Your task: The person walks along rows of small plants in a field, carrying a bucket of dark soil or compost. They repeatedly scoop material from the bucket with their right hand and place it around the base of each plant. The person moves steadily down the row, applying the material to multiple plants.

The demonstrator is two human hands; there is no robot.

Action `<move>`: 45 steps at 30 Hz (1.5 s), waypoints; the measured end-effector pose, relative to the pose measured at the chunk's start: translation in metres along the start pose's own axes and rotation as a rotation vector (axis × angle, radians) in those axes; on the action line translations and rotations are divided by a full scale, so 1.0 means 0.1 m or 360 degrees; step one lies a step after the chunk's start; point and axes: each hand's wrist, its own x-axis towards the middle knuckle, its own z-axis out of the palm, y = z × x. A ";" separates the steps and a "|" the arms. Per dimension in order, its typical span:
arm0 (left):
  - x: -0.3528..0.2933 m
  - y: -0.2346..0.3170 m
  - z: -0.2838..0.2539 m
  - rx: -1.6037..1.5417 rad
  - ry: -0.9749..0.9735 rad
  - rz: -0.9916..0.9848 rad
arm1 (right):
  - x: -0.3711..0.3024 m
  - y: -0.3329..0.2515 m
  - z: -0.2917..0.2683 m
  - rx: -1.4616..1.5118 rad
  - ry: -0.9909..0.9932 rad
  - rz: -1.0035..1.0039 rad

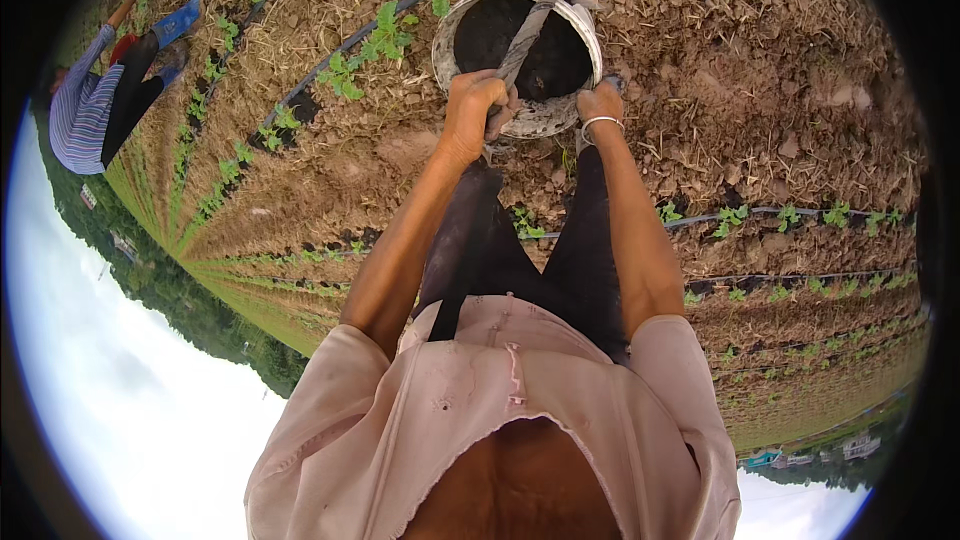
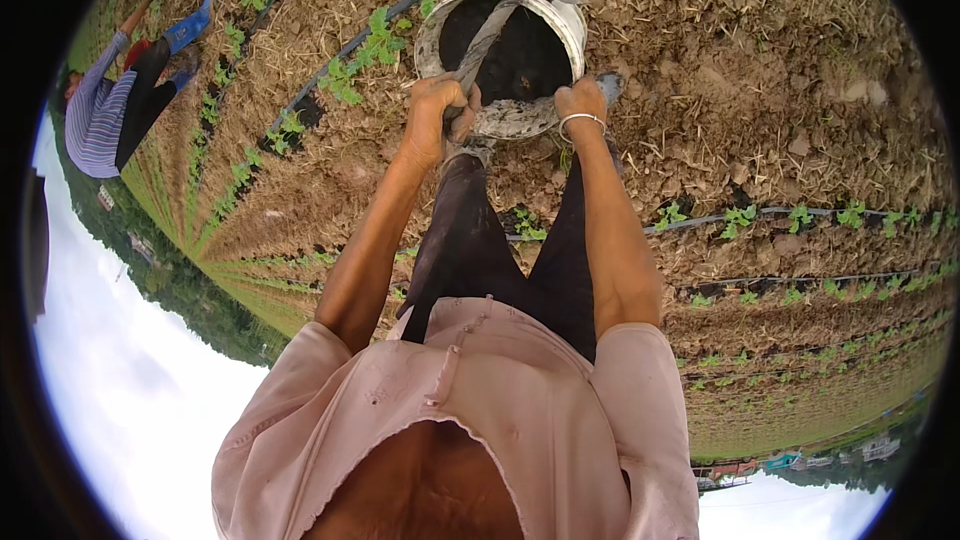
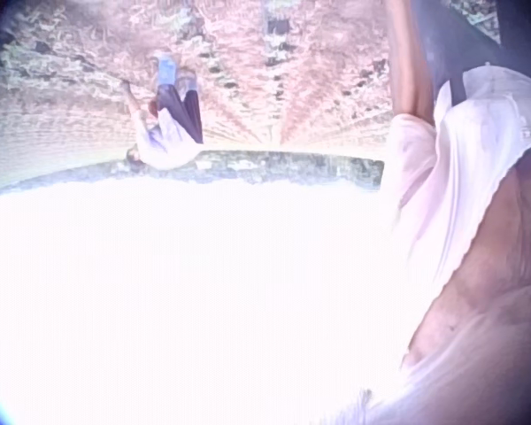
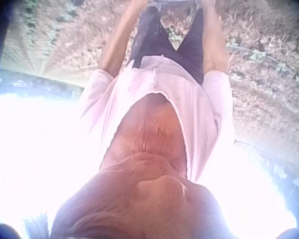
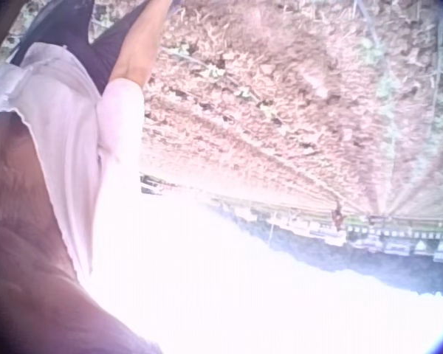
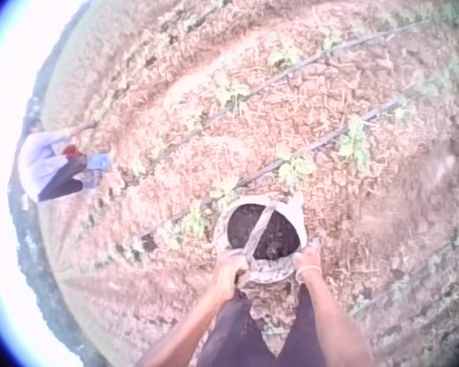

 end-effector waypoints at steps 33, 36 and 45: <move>-0.10 0.08 0.04 -0.0057 0.0353 0.0352 | -0.50 -0.35 -0.44 -0.0177 0.0755 -0.0873; -0.17 0.02 0.11 0.0238 0.0410 0.0384 | -0.49 -0.45 -0.56 -0.0173 0.0580 -0.0836; -0.27 -0.06 0.26 0.0515 0.0574 0.0473 | -0.49 -0.52 -0.80 -0.0156 0.0414 -0.1019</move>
